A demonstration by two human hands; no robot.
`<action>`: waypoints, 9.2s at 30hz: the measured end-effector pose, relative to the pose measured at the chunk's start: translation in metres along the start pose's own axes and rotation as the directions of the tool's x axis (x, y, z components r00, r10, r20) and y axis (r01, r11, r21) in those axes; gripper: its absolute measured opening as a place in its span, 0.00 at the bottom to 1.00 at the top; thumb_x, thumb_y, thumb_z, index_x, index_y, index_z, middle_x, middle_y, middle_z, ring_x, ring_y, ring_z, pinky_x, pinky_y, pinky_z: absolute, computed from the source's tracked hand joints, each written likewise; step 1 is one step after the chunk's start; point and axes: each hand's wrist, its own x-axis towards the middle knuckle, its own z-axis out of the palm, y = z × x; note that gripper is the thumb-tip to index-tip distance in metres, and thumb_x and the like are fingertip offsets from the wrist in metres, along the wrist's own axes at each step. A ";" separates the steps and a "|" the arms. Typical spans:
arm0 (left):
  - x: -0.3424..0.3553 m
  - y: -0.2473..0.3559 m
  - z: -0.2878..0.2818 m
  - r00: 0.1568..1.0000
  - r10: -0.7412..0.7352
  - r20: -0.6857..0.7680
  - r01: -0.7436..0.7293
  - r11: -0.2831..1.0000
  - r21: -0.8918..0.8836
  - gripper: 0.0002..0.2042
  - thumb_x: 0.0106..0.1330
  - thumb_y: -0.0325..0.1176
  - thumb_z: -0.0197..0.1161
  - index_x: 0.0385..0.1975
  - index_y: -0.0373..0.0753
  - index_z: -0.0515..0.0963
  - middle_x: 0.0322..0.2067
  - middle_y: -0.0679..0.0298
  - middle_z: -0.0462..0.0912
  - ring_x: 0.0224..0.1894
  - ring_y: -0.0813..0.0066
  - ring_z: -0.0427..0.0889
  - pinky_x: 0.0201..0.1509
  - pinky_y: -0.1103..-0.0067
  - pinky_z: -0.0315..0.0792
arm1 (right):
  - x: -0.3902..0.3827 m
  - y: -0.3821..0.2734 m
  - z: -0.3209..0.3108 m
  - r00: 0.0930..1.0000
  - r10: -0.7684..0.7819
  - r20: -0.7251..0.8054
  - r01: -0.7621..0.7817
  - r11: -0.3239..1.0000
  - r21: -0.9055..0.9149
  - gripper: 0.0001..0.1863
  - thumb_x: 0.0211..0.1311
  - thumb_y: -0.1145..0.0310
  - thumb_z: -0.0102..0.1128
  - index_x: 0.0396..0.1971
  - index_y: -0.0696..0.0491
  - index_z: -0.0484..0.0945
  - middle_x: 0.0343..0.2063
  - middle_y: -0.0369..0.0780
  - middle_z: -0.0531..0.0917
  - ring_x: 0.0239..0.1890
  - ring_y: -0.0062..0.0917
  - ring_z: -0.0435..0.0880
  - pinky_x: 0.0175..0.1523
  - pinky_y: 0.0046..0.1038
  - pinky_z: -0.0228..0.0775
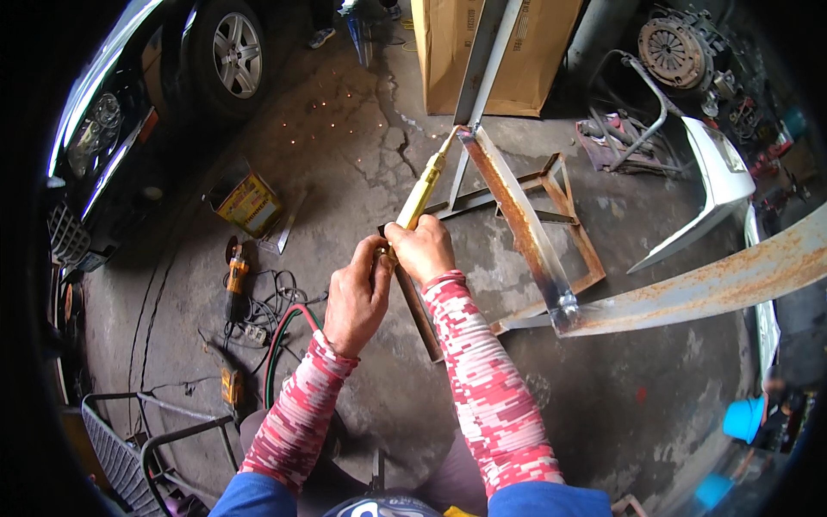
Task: The person uses a welding torch to join metal pieces of a frame on the floor. They reposition the frame and continue welding different joints, producing sparks throughout the process.
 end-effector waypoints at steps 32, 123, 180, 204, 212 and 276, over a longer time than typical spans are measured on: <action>0.000 -0.004 0.001 0.999 0.024 -0.024 -0.024 1.000 0.009 0.12 0.76 0.31 0.58 0.53 0.35 0.72 0.27 0.40 0.83 0.34 0.38 0.85 0.33 0.56 0.77 | -0.003 -0.009 0.000 1.000 -0.004 -0.024 0.003 0.999 -0.039 0.22 0.53 0.56 0.69 0.32 0.65 0.85 0.30 0.52 0.89 0.35 0.38 0.91 0.44 0.36 0.81; 0.003 -0.005 0.002 0.999 -0.036 -0.030 0.037 0.998 0.050 0.11 0.76 0.33 0.59 0.51 0.33 0.74 0.24 0.41 0.82 0.30 0.40 0.86 0.31 0.59 0.76 | -0.006 -0.014 -0.001 1.000 -0.015 -0.017 0.014 0.999 -0.042 0.21 0.50 0.56 0.69 0.29 0.63 0.86 0.30 0.55 0.88 0.37 0.43 0.91 0.45 0.39 0.81; 0.003 -0.007 0.004 0.996 -0.083 -0.030 0.086 0.991 0.106 0.13 0.76 0.38 0.61 0.44 0.33 0.72 0.22 0.40 0.81 0.29 0.36 0.84 0.29 0.54 0.74 | -0.003 -0.010 0.000 1.000 -0.013 -0.021 0.012 0.999 -0.043 0.22 0.51 0.55 0.68 0.31 0.64 0.85 0.29 0.54 0.88 0.35 0.43 0.90 0.45 0.39 0.80; 0.004 -0.004 0.003 0.995 -0.100 -0.026 0.103 0.987 0.124 0.13 0.76 0.39 0.61 0.44 0.33 0.72 0.22 0.41 0.81 0.30 0.37 0.85 0.29 0.56 0.75 | -0.005 -0.012 0.000 1.000 0.010 -0.027 -0.010 1.000 0.009 0.21 0.50 0.56 0.70 0.31 0.63 0.85 0.30 0.53 0.88 0.36 0.41 0.91 0.45 0.37 0.81; 0.004 -0.002 0.003 0.999 -0.035 -0.018 0.035 0.999 0.001 0.14 0.77 0.34 0.58 0.57 0.35 0.75 0.25 0.42 0.83 0.32 0.41 0.87 0.34 0.60 0.78 | -0.003 -0.010 0.001 0.999 -0.017 -0.042 0.017 1.000 0.006 0.21 0.51 0.57 0.69 0.30 0.64 0.85 0.30 0.53 0.89 0.35 0.42 0.91 0.44 0.38 0.81; -0.097 0.035 -0.106 0.950 -0.308 0.043 0.311 0.942 -0.126 0.13 0.83 0.39 0.48 0.59 0.40 0.71 0.25 0.68 0.79 0.18 0.88 0.69 0.21 0.86 0.62 | -0.121 -0.057 0.034 0.947 -0.260 0.188 0.264 0.964 0.000 0.31 0.58 0.49 0.80 0.41 0.63 0.79 0.31 0.46 0.87 0.33 0.28 0.88 0.39 0.32 0.80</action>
